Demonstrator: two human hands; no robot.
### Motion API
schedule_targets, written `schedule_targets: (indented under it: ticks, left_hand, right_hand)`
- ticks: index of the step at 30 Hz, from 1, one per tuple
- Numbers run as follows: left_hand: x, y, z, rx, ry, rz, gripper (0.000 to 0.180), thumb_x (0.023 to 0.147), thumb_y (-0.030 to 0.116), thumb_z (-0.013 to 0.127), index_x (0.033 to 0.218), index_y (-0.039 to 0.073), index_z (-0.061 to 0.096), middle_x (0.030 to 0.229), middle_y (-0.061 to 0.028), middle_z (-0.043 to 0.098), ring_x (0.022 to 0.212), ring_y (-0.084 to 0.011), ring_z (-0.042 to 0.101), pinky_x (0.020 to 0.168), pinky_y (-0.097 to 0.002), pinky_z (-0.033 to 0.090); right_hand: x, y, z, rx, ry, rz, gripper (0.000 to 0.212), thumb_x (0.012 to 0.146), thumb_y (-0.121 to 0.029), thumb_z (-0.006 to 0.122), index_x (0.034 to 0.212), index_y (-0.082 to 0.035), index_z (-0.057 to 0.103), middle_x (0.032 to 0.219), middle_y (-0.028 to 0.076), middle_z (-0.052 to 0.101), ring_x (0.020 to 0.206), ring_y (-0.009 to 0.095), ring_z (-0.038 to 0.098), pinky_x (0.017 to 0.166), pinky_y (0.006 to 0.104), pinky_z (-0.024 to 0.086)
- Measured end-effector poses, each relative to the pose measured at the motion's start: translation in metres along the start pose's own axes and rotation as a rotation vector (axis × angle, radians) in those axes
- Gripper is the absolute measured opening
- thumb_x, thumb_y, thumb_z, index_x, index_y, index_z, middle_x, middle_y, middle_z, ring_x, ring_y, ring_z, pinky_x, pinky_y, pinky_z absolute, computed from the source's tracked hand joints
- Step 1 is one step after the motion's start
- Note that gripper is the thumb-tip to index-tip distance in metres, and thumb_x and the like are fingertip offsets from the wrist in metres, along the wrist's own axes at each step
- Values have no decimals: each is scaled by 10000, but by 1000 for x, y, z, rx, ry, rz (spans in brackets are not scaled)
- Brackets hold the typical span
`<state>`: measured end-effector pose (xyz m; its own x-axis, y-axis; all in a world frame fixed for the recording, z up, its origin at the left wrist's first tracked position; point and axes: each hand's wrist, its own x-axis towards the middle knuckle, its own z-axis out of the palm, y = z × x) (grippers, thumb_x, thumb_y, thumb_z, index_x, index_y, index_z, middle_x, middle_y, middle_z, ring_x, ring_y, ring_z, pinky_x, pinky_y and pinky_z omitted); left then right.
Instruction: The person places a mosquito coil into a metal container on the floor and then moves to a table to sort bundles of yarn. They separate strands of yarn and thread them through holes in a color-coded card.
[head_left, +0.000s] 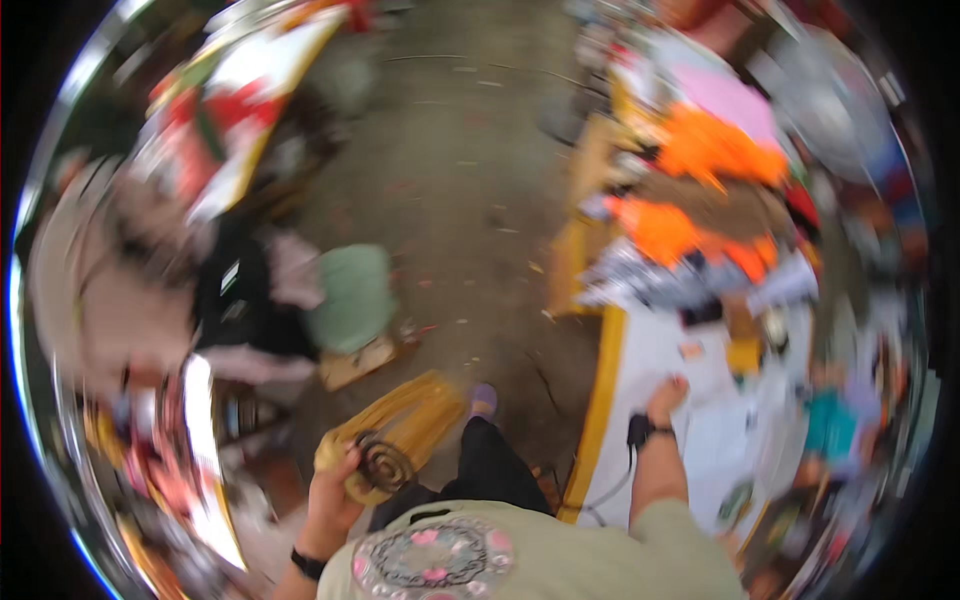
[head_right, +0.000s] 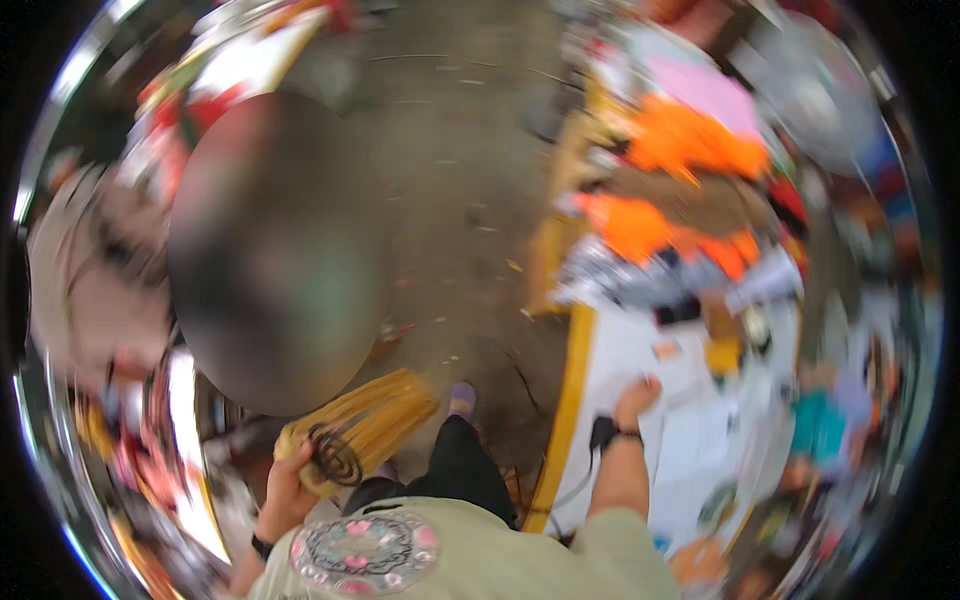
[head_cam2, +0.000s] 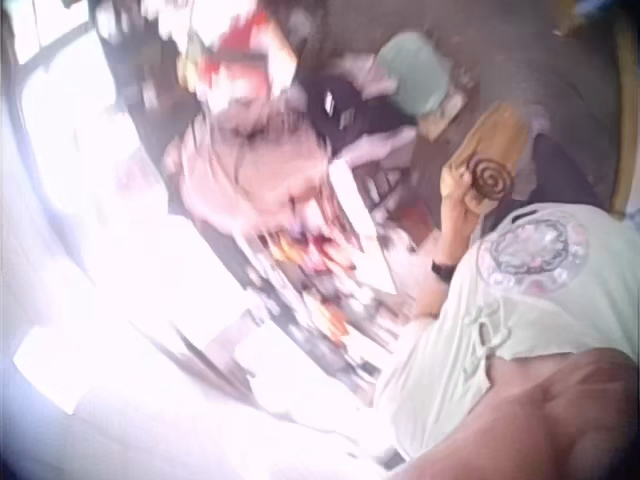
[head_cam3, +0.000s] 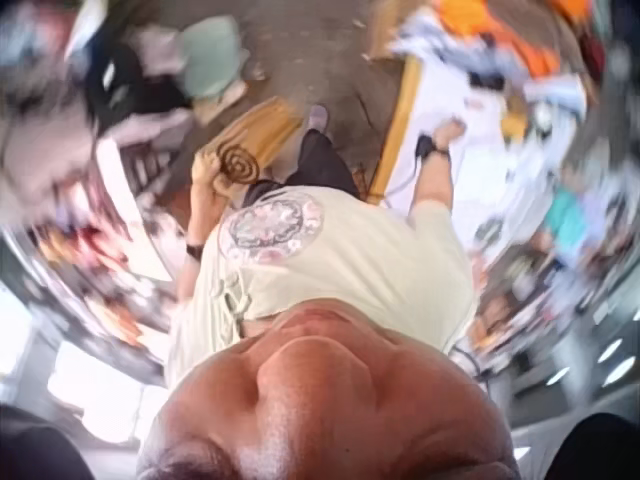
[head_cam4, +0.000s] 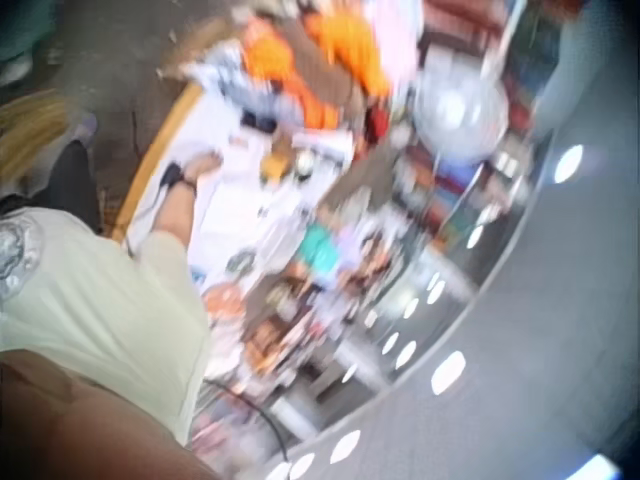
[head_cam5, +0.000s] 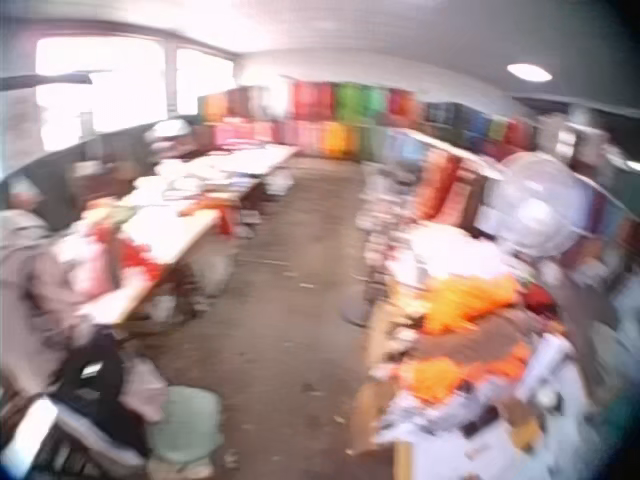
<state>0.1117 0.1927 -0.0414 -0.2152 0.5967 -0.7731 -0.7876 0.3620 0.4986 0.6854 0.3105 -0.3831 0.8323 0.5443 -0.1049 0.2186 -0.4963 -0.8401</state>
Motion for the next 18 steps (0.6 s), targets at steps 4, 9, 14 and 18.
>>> schedule_targets:
  ticks: [4, 9, 14, 18]
  left_hand:
    - [-48, 12, -84, -167, -39, 50, 177, 874, 60, 614, 1039, 67, 551, 945, -50, 628, 775, -130, 619, 558, -237, 493]
    - [-128, 7, -209, -331, 64, 231, 134, 863, 57, 635, 974, 84, 564, 894, -28, 633, 719, -98, 606, 474, -205, 424]
    - [-225, -45, -371, -528, 178, 425, 136, 865, 63, 631, 990, 74, 579, 908, -42, 660, 764, -120, 640, 492, -212, 458]
    - [-292, -80, -482, -789, 200, 642, 127, 868, 65, 629, 989, 77, 595, 913, -40, 664, 750, -107, 638, 475, -190, 447]
  right_hand:
    - [-108, -78, 9, -278, -331, -491, 128, 869, -58, 547, 979, 6, 539, 989, 119, 558, 956, 244, 512, 897, 354, 406]
    - [-217, -131, 75, -353, -1112, -478, 52, 893, -114, 572, 906, -66, 561, 751, 18, 556, 561, 124, 506, 487, 246, 430]
    - [-344, -178, 151, -880, -1515, -453, 87, 842, -128, 589, 837, -43, 605, 667, 66, 592, 526, 152, 560, 421, 318, 444]
    - [-486, -176, 168, -974, -1475, -647, 95, 837, -107, 603, 876, -22, 617, 690, 87, 617, 561, 170, 596, 483, 324, 491]
